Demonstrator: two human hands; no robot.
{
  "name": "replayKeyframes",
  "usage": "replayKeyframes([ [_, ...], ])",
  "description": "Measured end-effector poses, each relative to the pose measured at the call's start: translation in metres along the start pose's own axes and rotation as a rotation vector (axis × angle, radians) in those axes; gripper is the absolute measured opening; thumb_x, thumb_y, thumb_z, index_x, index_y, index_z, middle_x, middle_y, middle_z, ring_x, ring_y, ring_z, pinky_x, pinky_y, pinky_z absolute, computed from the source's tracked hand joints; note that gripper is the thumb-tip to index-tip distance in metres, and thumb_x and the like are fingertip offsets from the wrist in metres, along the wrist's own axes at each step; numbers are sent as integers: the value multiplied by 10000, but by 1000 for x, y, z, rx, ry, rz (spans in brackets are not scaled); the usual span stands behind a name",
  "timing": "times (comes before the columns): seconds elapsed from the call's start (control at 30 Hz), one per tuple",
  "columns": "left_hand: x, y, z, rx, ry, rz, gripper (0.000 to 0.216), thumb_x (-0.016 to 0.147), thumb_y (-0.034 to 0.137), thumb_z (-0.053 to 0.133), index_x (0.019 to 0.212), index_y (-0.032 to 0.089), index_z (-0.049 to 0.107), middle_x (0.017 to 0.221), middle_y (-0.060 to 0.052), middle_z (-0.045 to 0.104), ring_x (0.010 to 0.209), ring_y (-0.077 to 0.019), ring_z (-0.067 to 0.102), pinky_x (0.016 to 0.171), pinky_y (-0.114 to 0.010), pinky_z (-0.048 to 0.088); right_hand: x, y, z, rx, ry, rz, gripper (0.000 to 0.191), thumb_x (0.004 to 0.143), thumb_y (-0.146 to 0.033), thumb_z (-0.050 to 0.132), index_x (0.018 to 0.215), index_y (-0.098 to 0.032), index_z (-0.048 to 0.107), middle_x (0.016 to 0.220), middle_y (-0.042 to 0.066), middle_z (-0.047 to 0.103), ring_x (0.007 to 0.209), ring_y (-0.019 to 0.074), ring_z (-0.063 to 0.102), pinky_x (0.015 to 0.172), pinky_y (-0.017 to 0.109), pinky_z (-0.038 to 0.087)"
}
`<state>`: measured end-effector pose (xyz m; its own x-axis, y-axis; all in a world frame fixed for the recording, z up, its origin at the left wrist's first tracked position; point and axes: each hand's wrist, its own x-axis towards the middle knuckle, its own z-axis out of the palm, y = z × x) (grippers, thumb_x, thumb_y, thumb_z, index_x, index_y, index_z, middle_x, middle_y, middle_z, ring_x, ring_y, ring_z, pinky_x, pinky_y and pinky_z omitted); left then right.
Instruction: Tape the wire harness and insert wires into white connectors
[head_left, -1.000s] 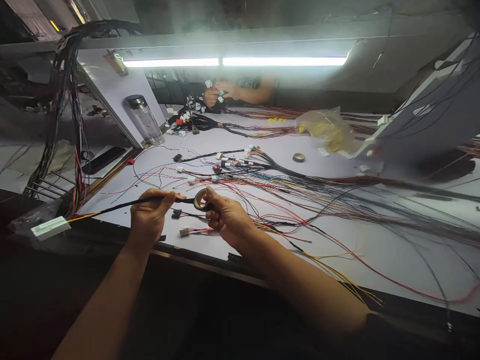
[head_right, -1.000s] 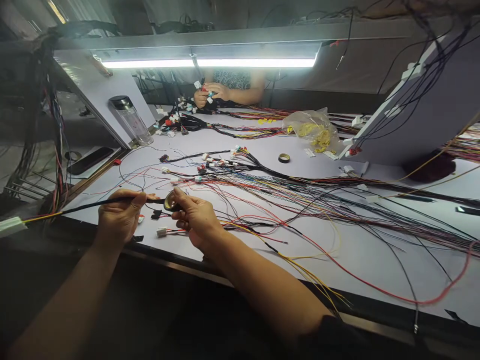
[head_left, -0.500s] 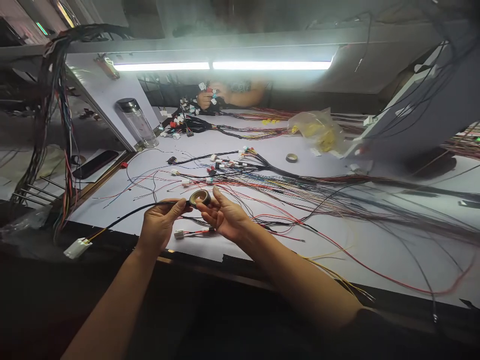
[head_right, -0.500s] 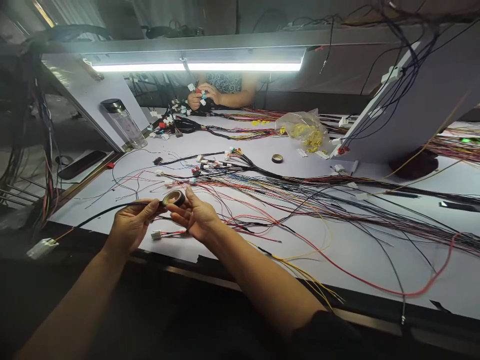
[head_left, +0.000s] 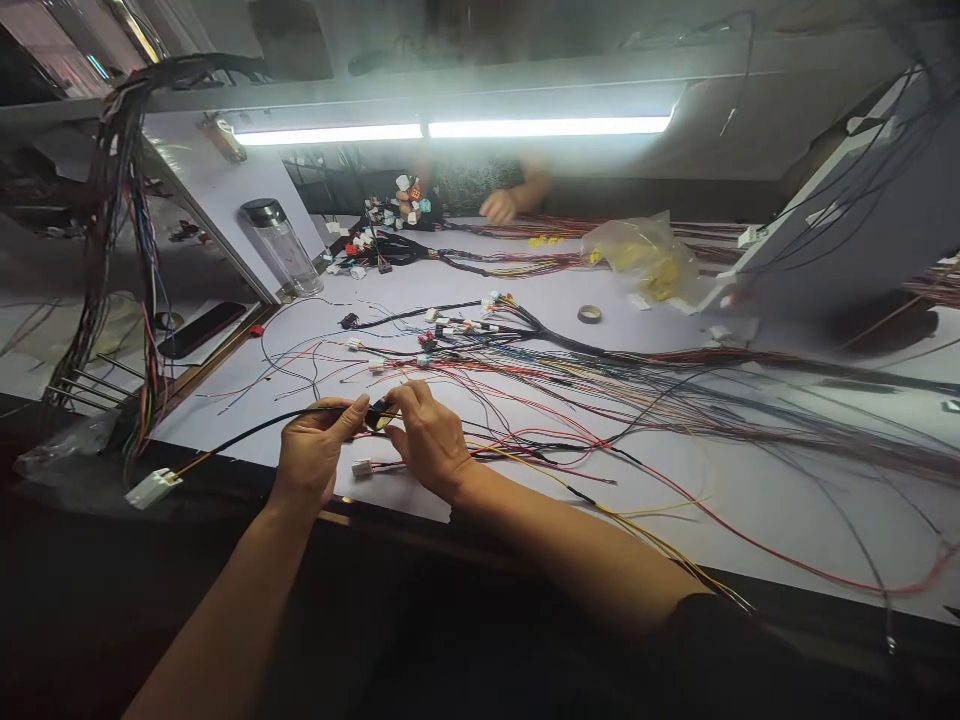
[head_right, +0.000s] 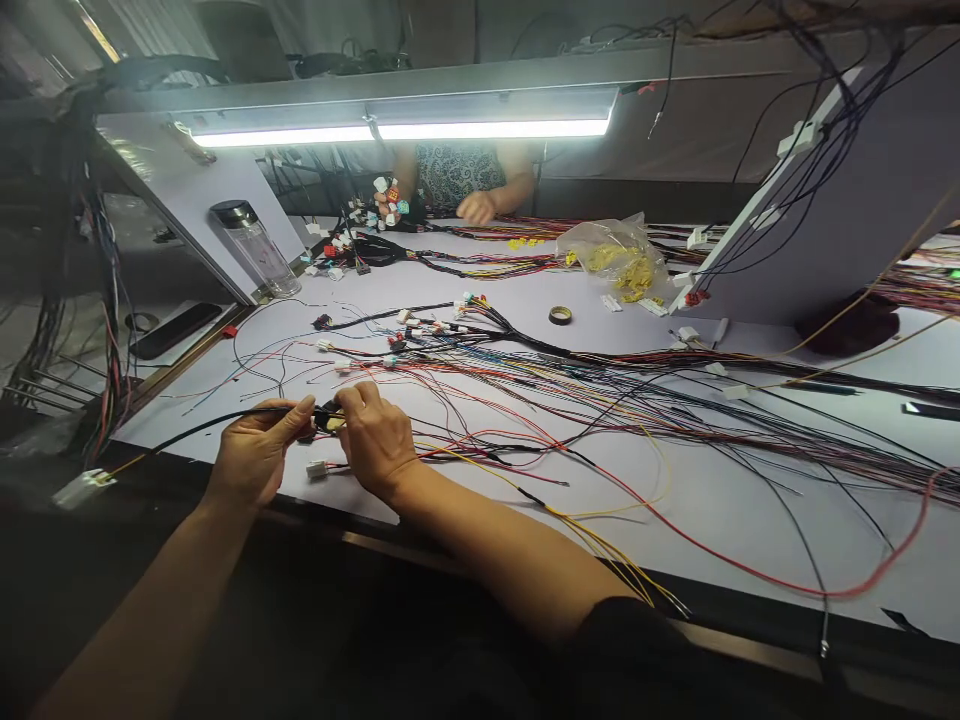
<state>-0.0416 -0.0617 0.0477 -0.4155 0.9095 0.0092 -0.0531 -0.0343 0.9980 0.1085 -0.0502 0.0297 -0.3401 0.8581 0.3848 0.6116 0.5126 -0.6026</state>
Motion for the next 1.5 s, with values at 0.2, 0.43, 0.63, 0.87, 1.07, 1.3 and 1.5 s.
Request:
replayKeyframes([
  [0.2,3,4,-6,23,13,225,322,646,256,823,956,218,749,912,-24,742,836,-159,679,910,-337,508,-3,16,4,228,-58,42,42,880,-164,610,860,-198,627,868,4,679,810,129,612,727,213,429],
  [0.43,1,9,-3,128,-103,298,239,737,304,754,946,188,741,895,-56,749,903,-226,690,994,-438,469,-3,20,-12,258,-24,-52,242,948,-357,537,882,-180,689,823,17,690,728,108,591,667,201,382],
  [0.63,1,13,-1,145,-169,326,231,766,308,723,979,220,735,821,-34,738,846,-212,692,996,-427,471,-3,16,-17,237,20,-31,315,978,-363,474,835,-172,680,722,0,642,656,98,533,639,198,364],
  [0.87,-4,19,6,241,-95,359,250,746,369,733,940,211,750,929,-63,740,919,-236,685,949,-397,499,-4,19,-18,226,26,6,335,982,-391,455,848,-182,680,739,7,649,659,98,532,648,192,370],
  [1.07,-3,17,8,266,-99,417,182,758,332,729,884,204,757,801,-38,738,825,-208,692,936,-383,503,-9,18,-18,252,35,-9,317,987,-376,450,888,-190,686,771,3,669,690,97,562,673,188,382],
  [1.3,8,-4,2,128,-121,368,142,743,288,742,863,212,756,757,-20,722,733,-180,675,915,-392,517,-15,17,-20,21,-4,-17,320,984,-405,449,911,-207,690,878,28,703,810,136,596,720,230,400],
  [1.5,10,-1,8,150,-57,314,169,707,319,762,825,199,759,780,-38,723,810,-212,685,895,-375,520,-19,12,-25,-107,113,-329,307,997,-271,426,1259,-362,558,1322,-9,577,1218,190,470,1054,376,283],
])
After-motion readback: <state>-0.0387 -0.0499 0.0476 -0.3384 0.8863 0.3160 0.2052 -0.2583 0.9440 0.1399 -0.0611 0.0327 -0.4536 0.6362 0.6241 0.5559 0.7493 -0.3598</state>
